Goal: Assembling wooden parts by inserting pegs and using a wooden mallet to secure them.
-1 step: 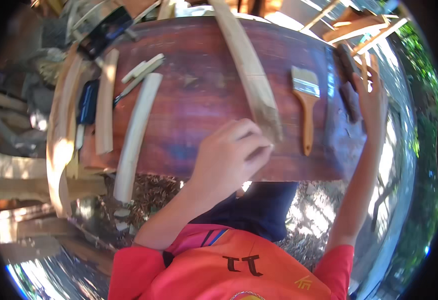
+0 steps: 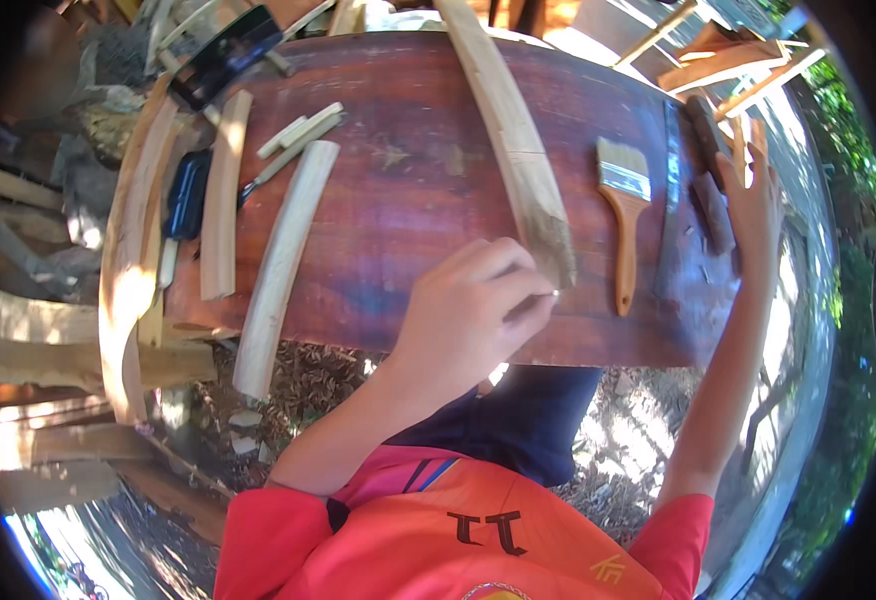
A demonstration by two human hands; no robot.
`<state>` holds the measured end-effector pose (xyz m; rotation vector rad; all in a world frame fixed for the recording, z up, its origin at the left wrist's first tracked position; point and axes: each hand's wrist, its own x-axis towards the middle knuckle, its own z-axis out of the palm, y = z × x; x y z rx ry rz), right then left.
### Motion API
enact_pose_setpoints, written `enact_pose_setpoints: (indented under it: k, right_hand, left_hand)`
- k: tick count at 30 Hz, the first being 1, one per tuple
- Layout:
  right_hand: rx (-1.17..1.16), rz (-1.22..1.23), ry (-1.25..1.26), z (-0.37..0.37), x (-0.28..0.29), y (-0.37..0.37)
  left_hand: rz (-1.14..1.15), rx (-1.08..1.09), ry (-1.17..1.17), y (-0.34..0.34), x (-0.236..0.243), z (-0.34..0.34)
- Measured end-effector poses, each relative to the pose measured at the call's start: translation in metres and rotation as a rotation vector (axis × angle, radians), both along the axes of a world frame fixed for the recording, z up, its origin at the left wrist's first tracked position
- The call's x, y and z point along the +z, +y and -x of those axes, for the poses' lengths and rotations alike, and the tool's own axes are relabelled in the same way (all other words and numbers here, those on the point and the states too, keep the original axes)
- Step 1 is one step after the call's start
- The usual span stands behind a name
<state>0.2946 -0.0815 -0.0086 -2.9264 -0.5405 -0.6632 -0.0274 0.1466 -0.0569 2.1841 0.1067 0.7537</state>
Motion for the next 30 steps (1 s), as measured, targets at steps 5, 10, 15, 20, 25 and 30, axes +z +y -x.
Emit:
enact_pose_setpoints:
  k: [5,10,15,20,25,30]
  right_hand:
    - [-0.283,0.272,0.115,-0.083,-0.011,-0.015]
    - [-0.211,0.219,0.446,-0.101,-0.008,-0.013]
    - [-0.144,0.327,0.277,-0.099,-0.024,-0.006]
    - [-0.089,0.312,0.057,-0.074,-0.002,0.003]
    - [0.170,-0.272,0.188,0.034,0.060,0.000]
    - [0.491,-0.528,0.300,0.165,0.039,-0.021]
  left_hand:
    - [0.049,-0.024,-0.015,0.002,-0.004,0.000]
    - [0.071,-0.049,0.014,0.002,-0.005,-0.001]
    - [0.090,-0.049,0.010,0.003,-0.007,0.000]
    - [0.084,-0.028,-0.014,0.004,-0.008,0.000]
    - [0.094,-0.052,0.011,0.004,-0.006,0.000]
    - [0.168,-0.078,0.042,0.005,-0.007,-0.001]
